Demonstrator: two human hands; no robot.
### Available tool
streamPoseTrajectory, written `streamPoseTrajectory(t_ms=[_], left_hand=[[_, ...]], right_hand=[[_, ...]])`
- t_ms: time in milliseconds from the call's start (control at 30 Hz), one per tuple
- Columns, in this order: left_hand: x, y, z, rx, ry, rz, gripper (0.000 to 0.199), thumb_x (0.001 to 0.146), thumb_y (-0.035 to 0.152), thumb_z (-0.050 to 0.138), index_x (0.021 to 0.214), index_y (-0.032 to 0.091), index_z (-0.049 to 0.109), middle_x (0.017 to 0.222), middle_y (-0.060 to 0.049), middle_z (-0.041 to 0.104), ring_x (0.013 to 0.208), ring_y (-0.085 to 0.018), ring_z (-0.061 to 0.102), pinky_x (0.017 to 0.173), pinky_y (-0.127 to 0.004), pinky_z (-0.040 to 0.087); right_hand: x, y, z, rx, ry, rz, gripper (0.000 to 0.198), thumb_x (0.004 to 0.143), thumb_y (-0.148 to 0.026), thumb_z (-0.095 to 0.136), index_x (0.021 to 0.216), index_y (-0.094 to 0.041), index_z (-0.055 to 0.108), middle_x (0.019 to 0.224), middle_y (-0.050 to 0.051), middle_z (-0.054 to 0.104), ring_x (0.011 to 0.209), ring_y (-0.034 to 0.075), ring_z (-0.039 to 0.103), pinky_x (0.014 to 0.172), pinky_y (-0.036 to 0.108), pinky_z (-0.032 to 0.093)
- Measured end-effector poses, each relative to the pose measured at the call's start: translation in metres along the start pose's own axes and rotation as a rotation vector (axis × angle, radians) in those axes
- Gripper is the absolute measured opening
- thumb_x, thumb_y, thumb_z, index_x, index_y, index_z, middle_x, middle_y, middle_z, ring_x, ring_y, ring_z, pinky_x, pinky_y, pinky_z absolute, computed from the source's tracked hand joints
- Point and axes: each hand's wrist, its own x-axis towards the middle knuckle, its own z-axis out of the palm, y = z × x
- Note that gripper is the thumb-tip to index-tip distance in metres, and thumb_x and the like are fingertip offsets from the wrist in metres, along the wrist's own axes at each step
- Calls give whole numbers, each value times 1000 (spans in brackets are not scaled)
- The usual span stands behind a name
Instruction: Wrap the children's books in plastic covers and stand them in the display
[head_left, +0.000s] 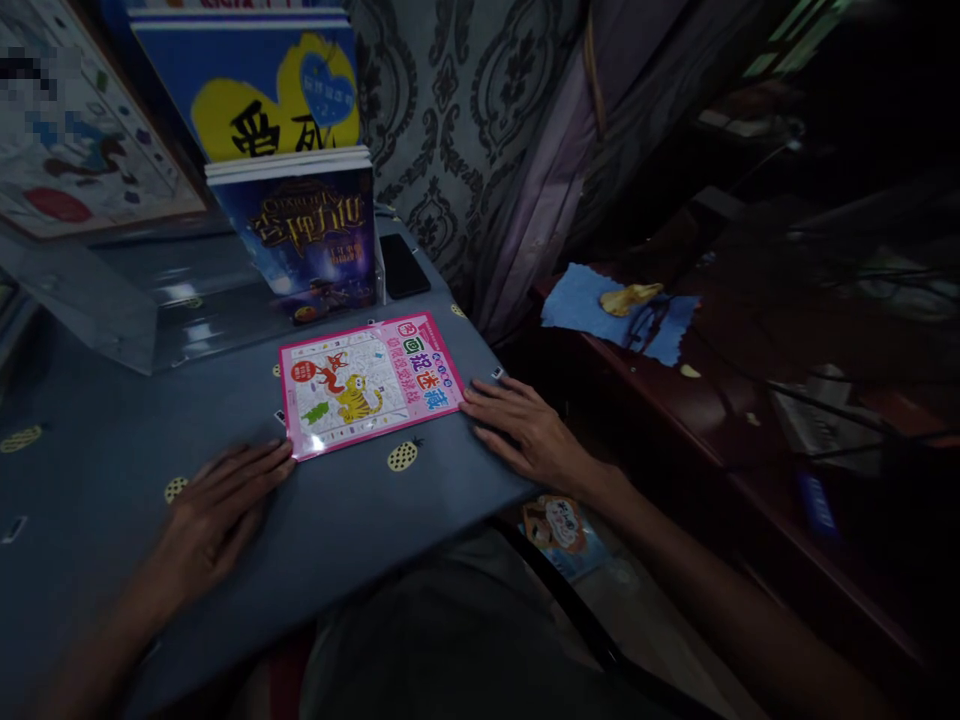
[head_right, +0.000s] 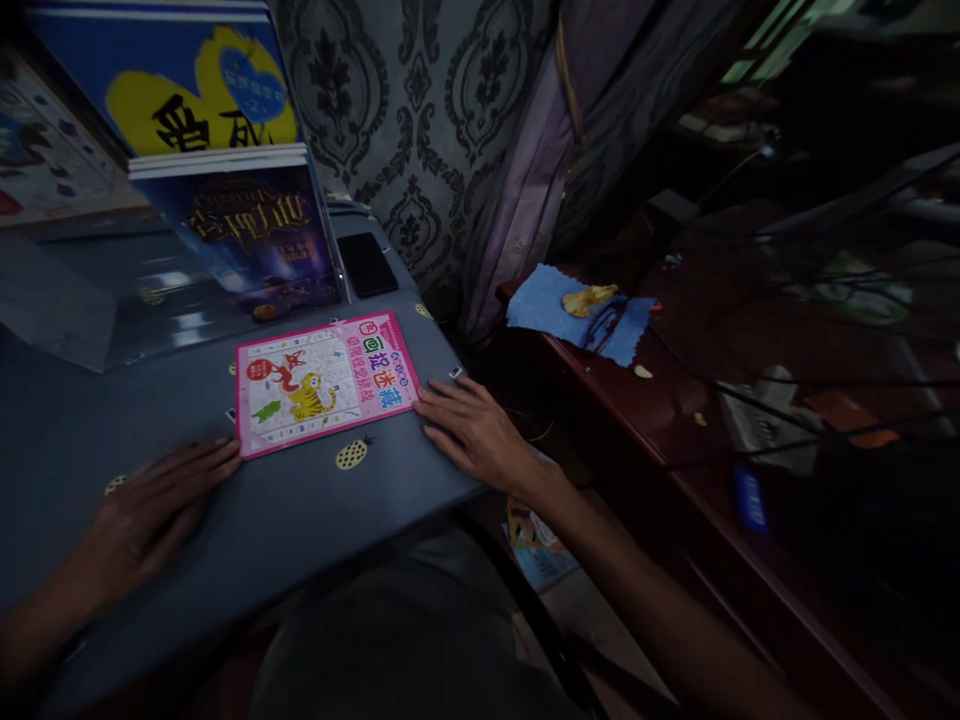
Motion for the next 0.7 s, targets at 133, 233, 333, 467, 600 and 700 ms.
streamPoseTrajectory(t_ms=[133,233,333,467,600,700], left_hand=[[-1,-2,2,0,13,-1,61,99,21,45,157,40,36,146,1,61,132,-24,60,118,-47,43],[0,0,2,3,7,-2,61,99,21,47,157,39,36,145,0,62,132,-24,61,117,-46,44],[4,4,-2,8,20,14,63,99,18,47,158,37,35,143,-1,64,130,-23,62,115,-46,45],[6,7,-5,0,8,8,63,99,17,47,158,36,34,144,-2,63,131,-24,62,114,-47,45],[4,6,-4,-9,4,-16,61,99,18,47,157,36,37,145,-2,62,131,-24,61,114,-48,46],[2,5,-2,-24,3,-33,59,99,18,48,155,36,41,144,-2,62,131,-24,61,115,-48,45]], right_hand=[[-2,-20,9,-115,16,82,40,105,-28,44,141,-22,60,143,10,63,141,28,51,119,58,37],[-3,-35,19,-185,25,158,44,106,-29,40,146,-17,54,147,13,59,146,29,45,120,59,34],[-3,-47,26,-214,23,215,50,106,-30,39,153,-14,45,151,16,54,148,32,41,120,63,31],[-3,-62,33,-213,26,227,56,105,-30,40,159,-16,35,155,16,49,151,34,35,121,67,26],[2,-79,40,-193,42,174,56,105,-28,39,159,-15,33,153,17,52,151,32,37,120,64,31],[6,-88,45,-168,55,154,57,105,-28,39,160,-14,32,151,17,55,150,30,38,121,62,32]])
